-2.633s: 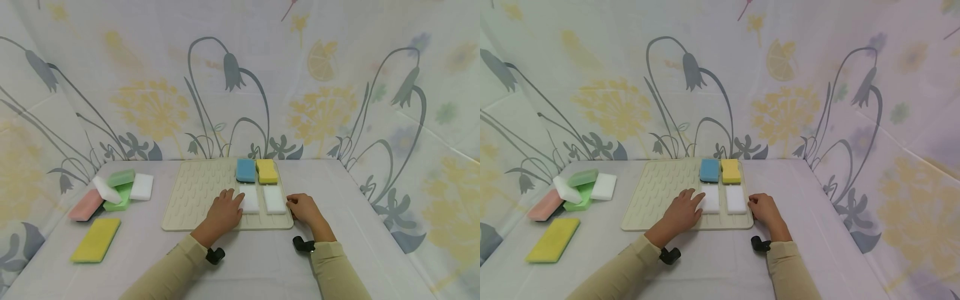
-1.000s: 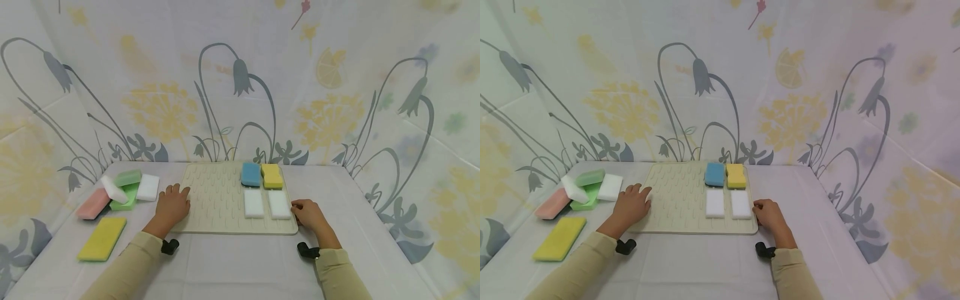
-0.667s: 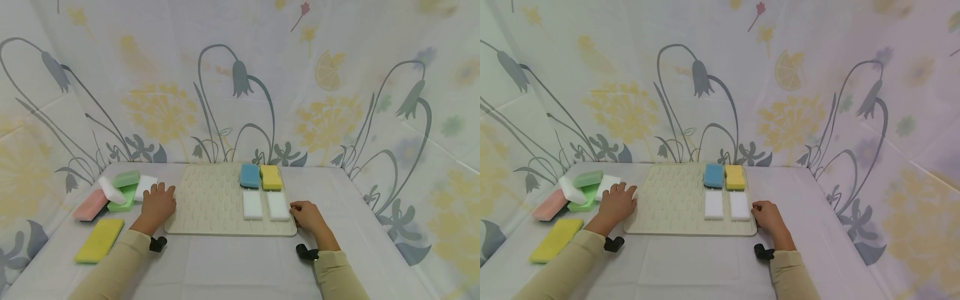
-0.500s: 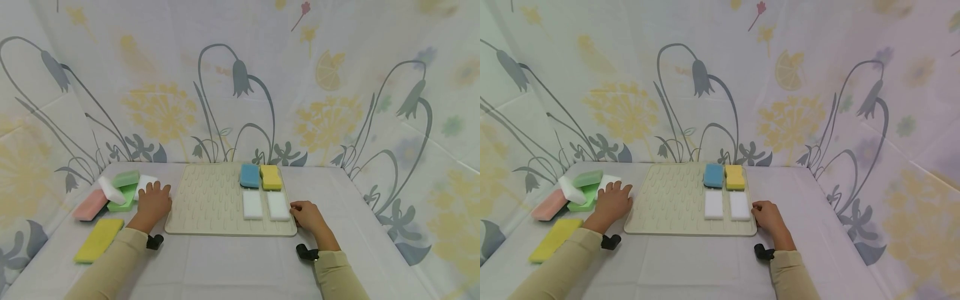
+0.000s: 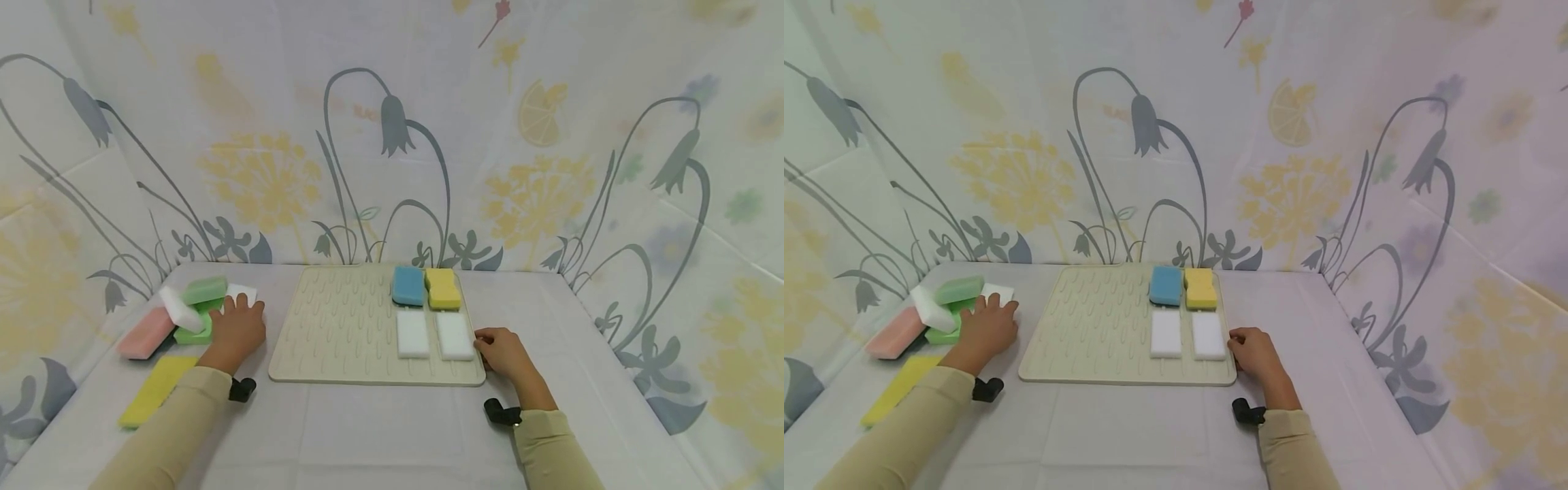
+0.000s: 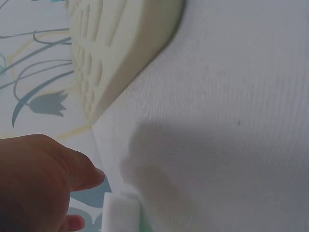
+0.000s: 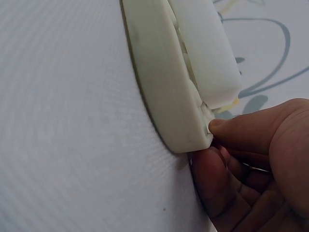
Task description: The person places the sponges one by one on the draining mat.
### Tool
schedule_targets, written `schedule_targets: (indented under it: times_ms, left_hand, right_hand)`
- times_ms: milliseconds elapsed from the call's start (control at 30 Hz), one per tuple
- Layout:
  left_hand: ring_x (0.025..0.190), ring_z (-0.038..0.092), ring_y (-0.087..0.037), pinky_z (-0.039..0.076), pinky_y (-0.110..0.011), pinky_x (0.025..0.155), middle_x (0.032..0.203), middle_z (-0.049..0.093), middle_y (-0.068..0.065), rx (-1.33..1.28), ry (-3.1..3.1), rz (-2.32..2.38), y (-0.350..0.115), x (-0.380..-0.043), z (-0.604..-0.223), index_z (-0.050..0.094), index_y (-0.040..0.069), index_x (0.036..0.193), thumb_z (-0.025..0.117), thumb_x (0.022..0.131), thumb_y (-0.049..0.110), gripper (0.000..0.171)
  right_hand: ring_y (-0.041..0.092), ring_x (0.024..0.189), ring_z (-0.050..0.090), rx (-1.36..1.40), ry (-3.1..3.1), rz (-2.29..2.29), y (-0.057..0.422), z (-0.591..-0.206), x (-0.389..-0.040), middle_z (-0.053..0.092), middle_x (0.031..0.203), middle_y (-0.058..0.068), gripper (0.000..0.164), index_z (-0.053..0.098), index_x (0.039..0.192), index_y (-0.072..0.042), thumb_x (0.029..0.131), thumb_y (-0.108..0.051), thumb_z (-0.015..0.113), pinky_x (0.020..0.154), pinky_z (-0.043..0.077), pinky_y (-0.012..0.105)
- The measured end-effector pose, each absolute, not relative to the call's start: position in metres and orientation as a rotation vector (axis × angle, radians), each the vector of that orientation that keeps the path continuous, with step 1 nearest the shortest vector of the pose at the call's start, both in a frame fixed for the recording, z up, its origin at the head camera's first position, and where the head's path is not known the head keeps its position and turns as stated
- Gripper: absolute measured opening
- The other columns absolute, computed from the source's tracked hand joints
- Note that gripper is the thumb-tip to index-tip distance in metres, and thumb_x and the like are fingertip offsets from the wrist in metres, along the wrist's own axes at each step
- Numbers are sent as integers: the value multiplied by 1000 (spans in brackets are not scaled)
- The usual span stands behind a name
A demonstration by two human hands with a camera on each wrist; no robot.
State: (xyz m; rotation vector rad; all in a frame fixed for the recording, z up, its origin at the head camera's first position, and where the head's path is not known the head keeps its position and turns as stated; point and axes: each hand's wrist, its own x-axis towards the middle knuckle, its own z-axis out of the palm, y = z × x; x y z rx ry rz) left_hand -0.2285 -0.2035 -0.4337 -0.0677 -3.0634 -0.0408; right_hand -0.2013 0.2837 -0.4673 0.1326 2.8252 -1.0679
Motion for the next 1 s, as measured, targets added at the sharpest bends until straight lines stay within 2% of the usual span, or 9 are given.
schedule_targets:
  times_ms: [467,700,1000]
  left_hand:
    - [120,32,-53,35,-67,89,124,41,-32,-116,-3135,-27,-211,-233,-433,57,0,127,44,96,7,35]
    - [114,36,-49,38,-63,85,118,44,-30,-134,-3137,-37,-213,-235,-435,58,-2,123,45,95,6,33]
    - [110,38,-49,41,-63,83,113,46,-32,-167,-3114,-28,-216,-235,-441,60,-6,118,46,92,4,30]
  right_hand:
    - [13,72,65,139,2802,-1105,284,-468,-202,68,107,15,37,59,129,1,96,-16,56,60,56,29]
    - [14,76,65,142,2798,-1106,285,-468,-203,68,110,17,37,59,129,0,96,-16,56,62,56,29]
    - [15,76,65,136,2809,-1107,285,-469,-202,68,109,18,36,60,128,0,96,-16,56,61,56,29]
